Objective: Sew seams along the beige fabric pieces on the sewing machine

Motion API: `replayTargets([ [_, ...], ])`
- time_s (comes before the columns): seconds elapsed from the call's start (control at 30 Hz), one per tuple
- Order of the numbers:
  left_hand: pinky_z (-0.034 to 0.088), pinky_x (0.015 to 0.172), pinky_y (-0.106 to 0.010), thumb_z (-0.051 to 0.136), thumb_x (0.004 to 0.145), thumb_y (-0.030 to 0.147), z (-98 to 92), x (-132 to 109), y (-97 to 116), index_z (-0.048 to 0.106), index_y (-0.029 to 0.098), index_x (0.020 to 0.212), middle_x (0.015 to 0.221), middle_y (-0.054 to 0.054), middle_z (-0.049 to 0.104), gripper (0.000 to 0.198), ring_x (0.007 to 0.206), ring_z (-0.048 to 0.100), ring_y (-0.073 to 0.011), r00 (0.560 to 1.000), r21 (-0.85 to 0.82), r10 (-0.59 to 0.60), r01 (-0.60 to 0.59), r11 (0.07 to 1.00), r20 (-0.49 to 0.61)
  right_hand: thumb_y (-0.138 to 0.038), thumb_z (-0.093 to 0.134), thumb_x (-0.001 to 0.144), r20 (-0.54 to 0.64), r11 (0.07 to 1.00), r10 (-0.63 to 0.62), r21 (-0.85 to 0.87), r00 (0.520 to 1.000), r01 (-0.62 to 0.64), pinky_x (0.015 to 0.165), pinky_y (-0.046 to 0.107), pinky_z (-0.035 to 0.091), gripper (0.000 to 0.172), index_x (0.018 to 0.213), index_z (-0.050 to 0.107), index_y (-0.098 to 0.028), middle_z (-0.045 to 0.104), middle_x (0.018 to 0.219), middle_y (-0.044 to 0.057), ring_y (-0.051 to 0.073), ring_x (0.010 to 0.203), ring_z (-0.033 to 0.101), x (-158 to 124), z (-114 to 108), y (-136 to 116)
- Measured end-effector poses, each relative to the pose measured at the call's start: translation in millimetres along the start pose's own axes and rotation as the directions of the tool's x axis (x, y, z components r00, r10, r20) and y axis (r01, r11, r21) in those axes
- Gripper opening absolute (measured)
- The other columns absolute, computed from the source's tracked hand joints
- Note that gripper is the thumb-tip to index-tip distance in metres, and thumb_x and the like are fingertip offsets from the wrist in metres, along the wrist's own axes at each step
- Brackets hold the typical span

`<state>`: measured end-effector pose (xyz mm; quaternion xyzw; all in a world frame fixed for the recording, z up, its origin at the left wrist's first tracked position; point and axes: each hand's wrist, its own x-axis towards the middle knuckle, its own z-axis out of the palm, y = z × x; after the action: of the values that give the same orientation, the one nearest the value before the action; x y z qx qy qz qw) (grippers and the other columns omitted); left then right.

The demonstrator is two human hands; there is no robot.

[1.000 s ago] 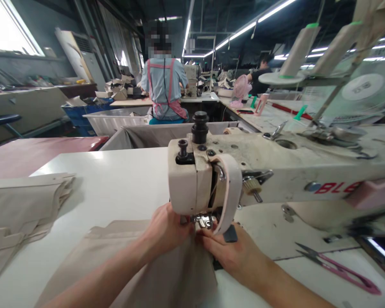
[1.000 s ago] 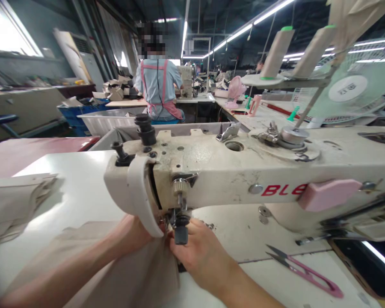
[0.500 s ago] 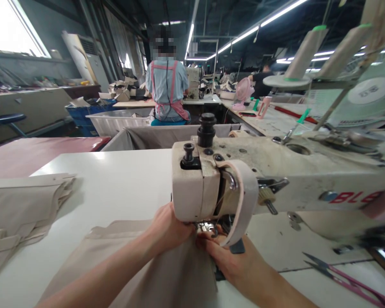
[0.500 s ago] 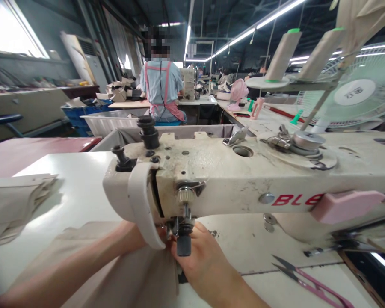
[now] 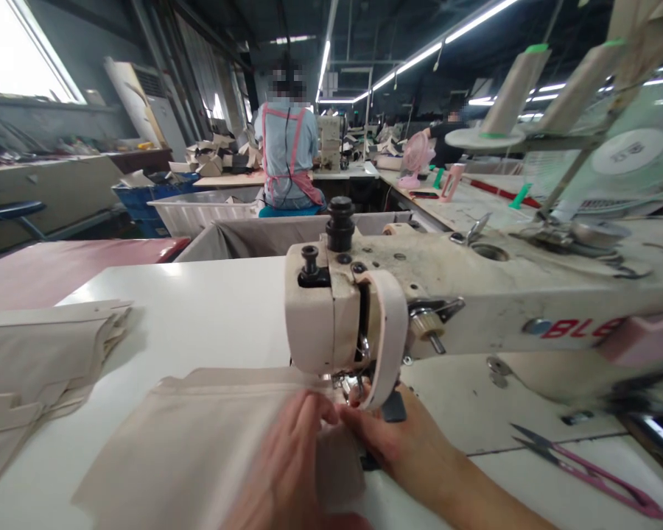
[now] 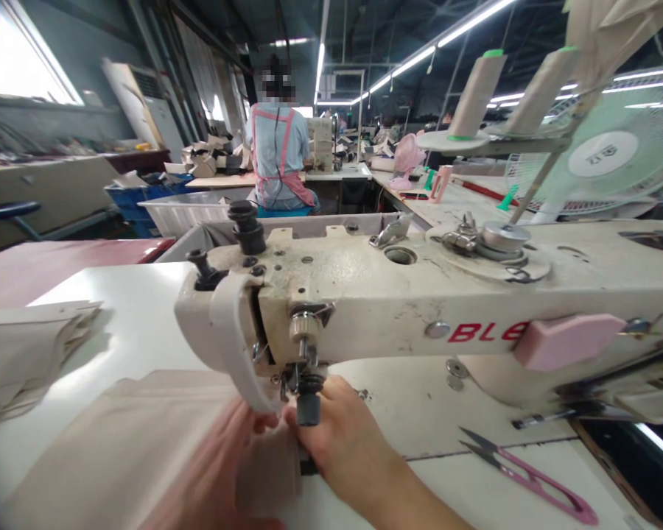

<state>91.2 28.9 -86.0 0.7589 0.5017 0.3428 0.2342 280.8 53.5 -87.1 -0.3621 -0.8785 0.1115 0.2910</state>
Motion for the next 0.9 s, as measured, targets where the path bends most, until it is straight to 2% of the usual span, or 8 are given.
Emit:
replayTargets([
  [0.17,0.047,0.076,-0.029,0.064,0.052,0.0,11.6,-26.9,8.3,0.051,0.021,0.093,0.091,-0.002,0.057,0.047,0.083,0.052,-0.0186,0.988,-0.132,-0.14,0.148,0.98,0.064,-0.015,0.039,0.095,0.065,0.913,0.26,0.309,0.964,-0.267,0.07,0.028,0.055,0.026,0.108,0.061,-0.022,0.069,0.086,0.004,0.017,0.075,0.067,-14.8,0.8,-20.0],
  [0.23,0.045,0.073,-0.026,0.064,0.055,0.0,7.2,-23.6,7.9,0.052,0.02,0.089,0.086,0.0,0.056,0.042,0.079,0.051,-0.0166,0.983,-0.163,-0.164,0.177,0.971,0.087,-0.025,0.048,0.093,0.215,0.58,0.502,0.634,0.837,-0.511,0.065,0.03,0.057,0.021,0.112,0.056,-0.021,0.068,0.086,0.004,0.017,0.071,0.068,-24.9,8.6,-29.9],
  [0.3,0.045,0.072,-0.025,0.067,0.056,0.0,1.0,-19.0,5.9,0.052,0.02,0.085,0.083,0.002,0.056,0.038,0.078,0.051,-0.0154,0.976,-0.165,-0.185,0.202,0.965,0.115,-0.033,0.062,0.084,0.39,0.149,0.607,0.799,0.692,-0.582,0.064,0.031,0.059,0.036,0.116,0.051,-0.02,0.067,0.084,0.002,0.017,0.069,0.068,-32.3,16.9,-37.9],
  [0.33,0.044,0.071,-0.025,0.068,0.058,0.002,-2.1,-17.2,4.5,0.052,0.02,0.084,0.082,0.002,0.057,0.035,0.077,0.052,-0.0151,0.976,-0.161,-0.175,0.195,0.967,0.13,-0.033,0.068,0.079,0.429,0.039,0.623,0.819,0.655,-0.573,0.065,0.032,0.059,0.045,0.118,0.05,-0.019,0.067,0.082,0.001,0.017,0.069,0.068,-34.3,20.3,-40.7],
  [0.47,0.044,0.062,-0.023,0.057,0.085,0.017,-11.5,-15.8,2.0,0.054,0.019,0.082,0.076,0.0,0.057,0.004,0.069,0.054,-0.0135,0.991,-0.142,-0.013,0.032,0.989,0.132,-0.024,0.071,0.073,0.39,0.009,0.684,0.84,0.616,-0.542,0.066,0.031,0.057,0.05,0.119,0.052,-0.017,0.064,0.069,-0.004,0.015,0.064,0.065,-34.3,26.1,-45.4],
  [0.53,0.044,0.061,-0.023,0.044,0.094,0.018,-13.5,-18.6,5.2,0.056,0.019,0.086,0.077,-0.002,0.057,0.015,0.069,0.054,-0.0141,0.994,-0.066,0.084,-0.079,0.995,0.064,-0.019,0.073,0.068,0.393,-0.027,0.71,0.844,0.584,-0.535,0.062,0.028,0.055,0.056,0.12,0.053,-0.018,0.063,0.065,-0.006,0.015,0.059,0.064,-32.4,26.1,-46.6],
  [0.7,0.046,0.064,-0.027,0.045,0.094,0.014,-6.9,-29.3,12.2,0.059,0.018,0.093,0.08,-0.005,0.059,0.015,0.073,0.054,-0.0178,0.927,0.167,0.366,-0.374,0.912,0.078,-0.024,0.084,0.058,0.553,-0.227,0.592,0.812,0.587,-0.537,0.062,0.023,0.05,0.031,0.085,0.073,-0.015,0.064,0.062,-0.003,0.012,0.058,0.061,-27.5,22.0,-55.9],
  [0.9,0.05,0.063,-0.023,0.037,0.099,0.021,-1.2,-31.7,3.6,0.06,0.014,0.097,0.076,-0.007,0.062,0.024,0.069,0.055,-0.015,0.844,0.126,0.535,-0.526,0.841,-0.043,-0.04,0.083,0.062,0.559,-0.194,0.62,0.789,0.55,-0.583,0.064,0.022,0.048,0.027,0.073,0.077,-0.016,0.064,0.062,-0.001,0.012,0.06,0.057,-27.4,13.2,-68.1],
])
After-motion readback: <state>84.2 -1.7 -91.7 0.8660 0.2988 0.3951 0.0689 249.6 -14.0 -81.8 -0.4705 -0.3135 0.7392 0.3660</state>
